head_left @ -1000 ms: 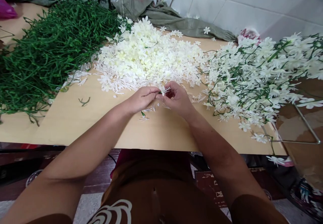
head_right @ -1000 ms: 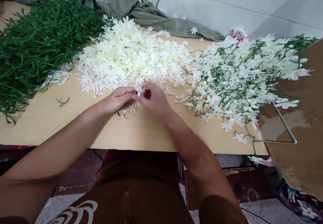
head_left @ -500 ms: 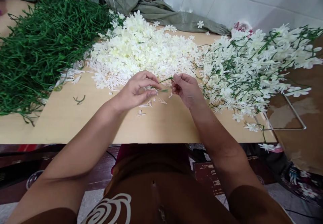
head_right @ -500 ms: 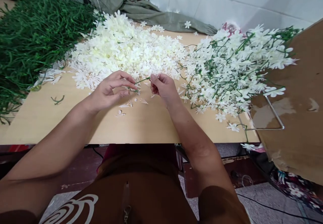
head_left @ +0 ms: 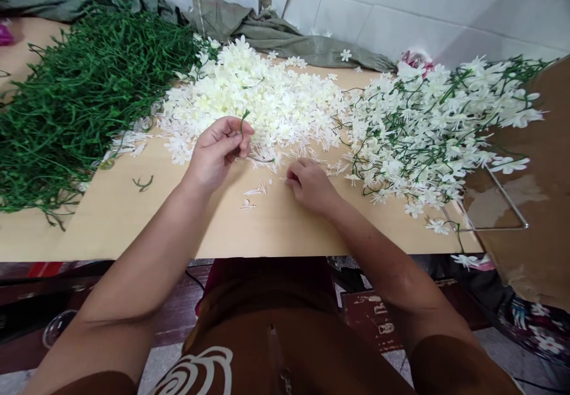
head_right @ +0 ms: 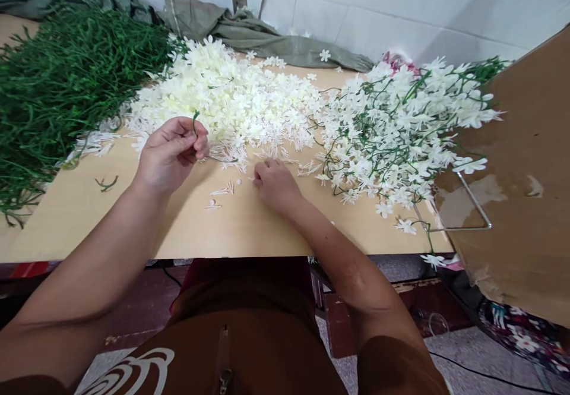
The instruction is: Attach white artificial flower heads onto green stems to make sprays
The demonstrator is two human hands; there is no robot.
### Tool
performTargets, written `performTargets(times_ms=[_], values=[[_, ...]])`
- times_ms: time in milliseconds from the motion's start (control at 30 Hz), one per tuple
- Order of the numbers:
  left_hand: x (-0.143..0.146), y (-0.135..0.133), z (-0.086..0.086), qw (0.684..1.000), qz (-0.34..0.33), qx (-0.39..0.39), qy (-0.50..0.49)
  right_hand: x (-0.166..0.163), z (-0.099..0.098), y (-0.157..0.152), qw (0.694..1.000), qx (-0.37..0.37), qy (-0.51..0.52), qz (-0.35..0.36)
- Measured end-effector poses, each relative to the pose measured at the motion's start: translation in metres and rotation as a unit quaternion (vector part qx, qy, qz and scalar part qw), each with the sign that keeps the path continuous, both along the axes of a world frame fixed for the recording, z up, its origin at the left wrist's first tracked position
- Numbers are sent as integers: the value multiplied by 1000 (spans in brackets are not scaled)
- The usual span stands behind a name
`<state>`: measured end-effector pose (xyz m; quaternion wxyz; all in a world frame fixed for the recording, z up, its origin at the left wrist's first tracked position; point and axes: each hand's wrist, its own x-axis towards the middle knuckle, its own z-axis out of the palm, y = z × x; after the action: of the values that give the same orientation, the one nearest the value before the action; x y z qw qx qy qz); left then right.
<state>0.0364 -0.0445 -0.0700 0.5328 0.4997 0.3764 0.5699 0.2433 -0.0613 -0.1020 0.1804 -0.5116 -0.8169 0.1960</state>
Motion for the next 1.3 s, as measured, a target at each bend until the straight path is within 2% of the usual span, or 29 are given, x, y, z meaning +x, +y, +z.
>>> performTargets(times_ms=[167, 267, 333, 433, 500, 567, 633, 767, 900, 1100, 1200, 1300], values=[[-5, 0, 6, 998, 30, -41, -25, 5, 10, 31, 995, -4, 95, -25], [-8, 3, 5, 998, 29, -50, -13, -8, 13, 49, 994, -1, 111, -22], [-9, 5, 3, 998, 36, -53, -7, -24, 11, 56, 997, 40, 67, -6], [-11, 6, 0, 998, 40, -51, 9, -46, 5, 60, 994, 93, -57, 15], [-12, 5, -2, 999, 11, -40, 34, -51, 2, 62, 987, 112, -115, 12], [-13, 3, -2, 997, -34, -31, 63, -47, 0, 62, 983, 135, -124, 2], [-10, 2, -3, 993, -64, -42, 90, -36, 0, 62, 982, 164, -94, -9], [-1, 0, -10, 983, -71, -117, 119, -17, 3, 52, 972, 233, 8, -18], [9, -1, -19, 976, -101, -170, 94, -13, 4, 31, 961, 265, 69, 25], [20, -6, -15, 976, -100, -180, 75, -14, -4, 16, 953, 284, 59, 85], [20, -7, -14, 976, -89, -186, 77, -9, -7, 15, 946, 293, 91, 106], [21, -6, -17, 977, -77, -183, 82, -2, -3, 11, 954, 231, 166, 94]])
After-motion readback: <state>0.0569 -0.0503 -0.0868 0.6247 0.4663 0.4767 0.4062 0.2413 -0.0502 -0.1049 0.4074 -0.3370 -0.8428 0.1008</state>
